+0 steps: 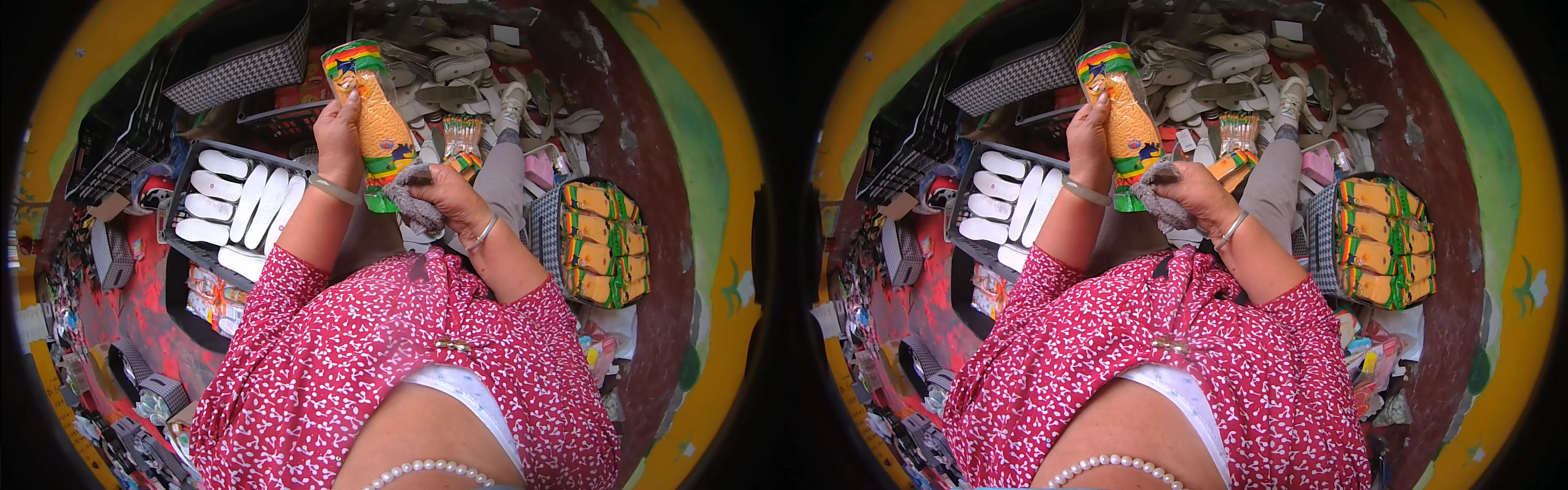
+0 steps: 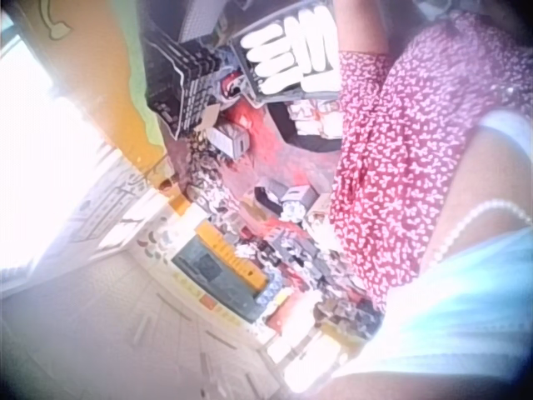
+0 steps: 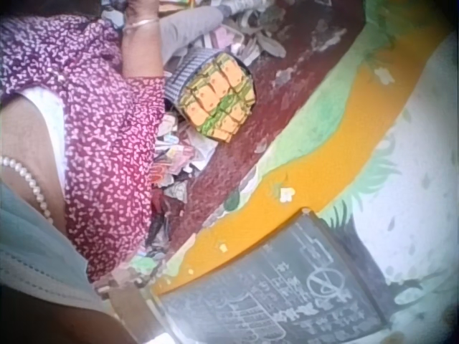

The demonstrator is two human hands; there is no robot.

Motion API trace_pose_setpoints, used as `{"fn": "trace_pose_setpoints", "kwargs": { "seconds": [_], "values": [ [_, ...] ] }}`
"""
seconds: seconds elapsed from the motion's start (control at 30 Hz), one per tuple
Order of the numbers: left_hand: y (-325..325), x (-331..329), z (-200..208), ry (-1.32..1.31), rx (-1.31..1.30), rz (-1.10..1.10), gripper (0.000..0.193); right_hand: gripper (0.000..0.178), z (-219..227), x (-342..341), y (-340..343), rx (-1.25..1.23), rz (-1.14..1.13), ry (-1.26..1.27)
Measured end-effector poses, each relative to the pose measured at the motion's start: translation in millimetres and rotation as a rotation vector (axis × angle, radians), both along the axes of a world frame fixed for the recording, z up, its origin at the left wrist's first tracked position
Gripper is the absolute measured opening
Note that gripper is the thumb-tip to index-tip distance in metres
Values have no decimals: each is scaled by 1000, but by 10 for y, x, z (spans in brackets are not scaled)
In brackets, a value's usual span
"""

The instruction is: The person wipes a plastic package by hand with a cloth, then places it into a larger bag.

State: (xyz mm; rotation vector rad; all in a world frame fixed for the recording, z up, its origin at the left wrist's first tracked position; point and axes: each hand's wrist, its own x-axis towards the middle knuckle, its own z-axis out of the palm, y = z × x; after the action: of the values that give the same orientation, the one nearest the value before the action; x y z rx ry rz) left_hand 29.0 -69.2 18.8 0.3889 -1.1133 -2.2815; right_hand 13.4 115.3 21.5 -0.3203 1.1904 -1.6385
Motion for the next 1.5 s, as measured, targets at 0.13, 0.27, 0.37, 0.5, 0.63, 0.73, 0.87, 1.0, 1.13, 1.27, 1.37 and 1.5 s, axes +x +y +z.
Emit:
{"fn": "trace_pose_setpoints", "kwargs": {
  "seconds": [0.13, 0.27, 0.37, 0.5, 0.63, 0.73, 0.87, 1.0, 1.13, 1.27, 1.37, 1.5],
  "values": [
    [-94, -24, -75, -4, 14, 22, 23, 22, 47, 34, -2, 41, -15, 13],
    [-81, 12, -23, 34, 33, 18, 24, 23, 42, 40, 17, 54, -24, 46],
    [-106, 5, -32, 31, 35, 4, 25, 23, 77, 53, 30, 33, -44, 23],
    [-331, -60, -165, 32, -20, 259, 23, 25, -42, 61, 117, 59, 21, 97],
    [-1149, 116, 41, 124, 103, 453, 27, 27, -56, 88, 369, 68, -103, -21],
    [-997, 95, 185, 130, 81, 550, 29, 35, -190, -139, 495, -208, -288, -207],
    [-584, 54, 261, 232, 109, 465, 30, 53, -221, -299, 348, -393, -362, -337],
    [-260, -58, 264, 320, 21, 423, 31, 57, 43, -186, 100, -528, -262, -375],
    [-46, -157, 325, 406, -59, 415, 26, 50, 143, -115, -56, -550, -271, -388],
    [329, -181, 316, 415, -79, 353, 23, 25, 22, -166, -150, -497, -426, -361],
    [542, -35, 358, 376, 38, 168, 22, 16, -119, -314, -108, -377, -608, -267],
    [519, 171, 286, 97, -2, 3, 35, 14, -155, -612, 228, -318, -868, 51]
  ]
}}
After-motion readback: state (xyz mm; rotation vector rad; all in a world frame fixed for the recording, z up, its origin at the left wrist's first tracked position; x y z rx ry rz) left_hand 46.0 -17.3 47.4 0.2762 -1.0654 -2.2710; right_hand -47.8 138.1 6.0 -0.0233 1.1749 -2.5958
